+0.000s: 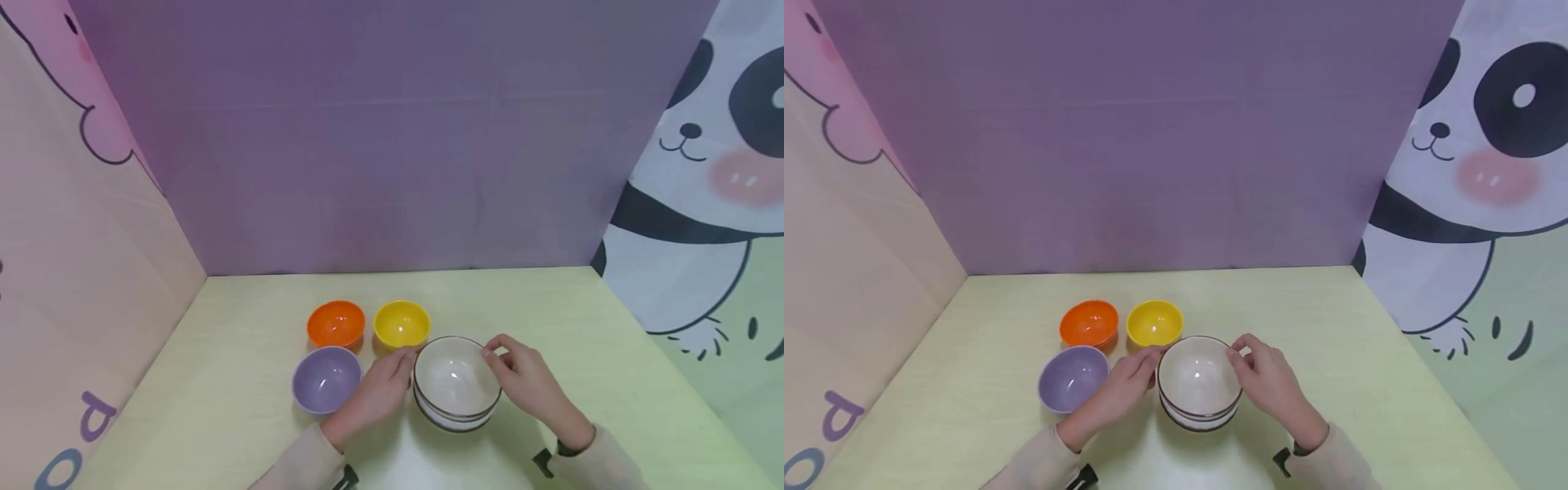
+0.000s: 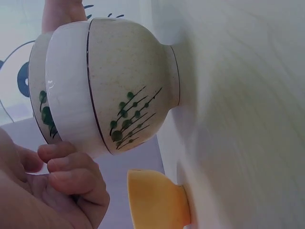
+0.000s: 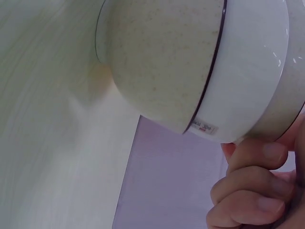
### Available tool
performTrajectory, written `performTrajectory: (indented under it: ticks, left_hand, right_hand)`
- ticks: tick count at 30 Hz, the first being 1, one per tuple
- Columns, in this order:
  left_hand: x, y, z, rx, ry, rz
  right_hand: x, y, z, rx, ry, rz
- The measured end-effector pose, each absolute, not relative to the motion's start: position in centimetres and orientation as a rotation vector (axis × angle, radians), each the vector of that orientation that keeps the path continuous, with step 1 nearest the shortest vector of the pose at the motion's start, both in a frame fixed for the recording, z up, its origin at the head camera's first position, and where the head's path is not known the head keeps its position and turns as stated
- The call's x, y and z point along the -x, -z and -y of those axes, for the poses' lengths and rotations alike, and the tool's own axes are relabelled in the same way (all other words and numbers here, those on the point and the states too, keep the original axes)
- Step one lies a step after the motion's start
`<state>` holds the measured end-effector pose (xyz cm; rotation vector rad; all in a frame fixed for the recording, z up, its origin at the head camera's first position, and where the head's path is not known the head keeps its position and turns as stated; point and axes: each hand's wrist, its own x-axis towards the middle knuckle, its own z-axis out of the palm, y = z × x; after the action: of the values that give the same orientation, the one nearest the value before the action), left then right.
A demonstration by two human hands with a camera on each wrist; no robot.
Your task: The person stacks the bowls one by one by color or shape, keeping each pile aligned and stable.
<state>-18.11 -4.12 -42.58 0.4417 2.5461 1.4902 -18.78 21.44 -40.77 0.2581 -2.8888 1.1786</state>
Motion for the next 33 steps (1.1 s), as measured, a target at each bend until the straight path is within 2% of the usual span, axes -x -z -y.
performTrajectory:
  ticks: [11,33]
  left_hand:
    - [17.6,42.2,3.1,-0.474,-1.248,-2.775]
    - [17.7,42.0,2.8,-0.464,-1.311,-2.748]
  right_hand:
    - [18.5,40.9,-21.1,-0.324,-1.118,2.845]
    - [18.4,41.0,-20.8,-0.388,-0.977,2.809]
